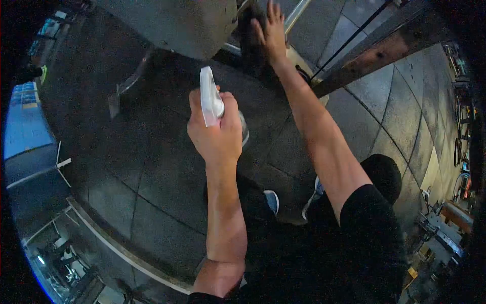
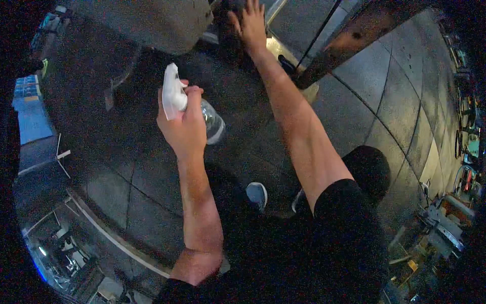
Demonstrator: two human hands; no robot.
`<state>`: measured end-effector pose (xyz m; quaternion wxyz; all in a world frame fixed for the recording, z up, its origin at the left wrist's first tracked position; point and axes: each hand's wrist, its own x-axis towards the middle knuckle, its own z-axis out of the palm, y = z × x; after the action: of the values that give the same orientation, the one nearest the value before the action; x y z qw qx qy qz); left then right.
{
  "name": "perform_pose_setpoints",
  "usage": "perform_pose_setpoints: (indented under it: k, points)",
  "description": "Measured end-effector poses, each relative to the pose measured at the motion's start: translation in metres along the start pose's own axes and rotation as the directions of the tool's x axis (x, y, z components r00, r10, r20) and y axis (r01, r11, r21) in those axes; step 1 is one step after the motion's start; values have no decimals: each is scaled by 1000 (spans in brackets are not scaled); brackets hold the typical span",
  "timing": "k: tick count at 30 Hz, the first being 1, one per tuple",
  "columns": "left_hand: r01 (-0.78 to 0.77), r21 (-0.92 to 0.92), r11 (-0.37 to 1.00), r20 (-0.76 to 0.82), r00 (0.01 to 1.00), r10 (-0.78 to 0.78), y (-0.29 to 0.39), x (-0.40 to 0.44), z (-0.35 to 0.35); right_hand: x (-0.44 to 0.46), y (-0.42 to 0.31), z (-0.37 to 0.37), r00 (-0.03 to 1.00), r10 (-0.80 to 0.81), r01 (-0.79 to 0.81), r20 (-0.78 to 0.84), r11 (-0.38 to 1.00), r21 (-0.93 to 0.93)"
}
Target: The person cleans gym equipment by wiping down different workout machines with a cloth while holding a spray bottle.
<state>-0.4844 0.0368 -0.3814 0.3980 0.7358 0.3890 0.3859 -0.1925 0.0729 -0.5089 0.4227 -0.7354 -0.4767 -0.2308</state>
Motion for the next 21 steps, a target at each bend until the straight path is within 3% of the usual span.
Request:
perform_pose_setpoints:
  k: [1,4,5,7,8,10,15,18,20,21]
  points:
    - [-20,-8,1000,-13,1000,20,-1,0,-1,1,-2,-3,995,-26,16,-96,994,-108]
    - [-22,16,1000,-13,1000,23,1,3,3,-33,-15,-19,976,88,-106,-201,991,-79]
    - [-26,9,1000,-13,1000,27,3,4,5,-55,-25,-20,979,118,-141,-168,981,-136]
    - [3,61,998,29,1000,-5,6,6,10,-106,-53,-28,990,136,-134,35,990,-39]
    - [-1,57,998,32,999,-1,7,5,13,-116,-71,-34,990,136,-135,30,990,-43]
    - [-38,62,997,41,999,35,7,7,21,-122,-91,-34,957,212,-166,197,960,-224]
    - [-87,39,995,97,992,83,12,5,27,-43,-55,-18,966,181,-172,183,983,-65]
    - [-129,1,992,89,988,128,12,3,24,4,1,3,981,100,-98,166,995,-22]
    - [-87,20,996,84,993,85,9,3,20,8,47,19,964,-259,265,67,897,-354]
    - [-89,20,996,87,992,87,6,3,17,3,20,-12,951,-237,294,199,893,-340]
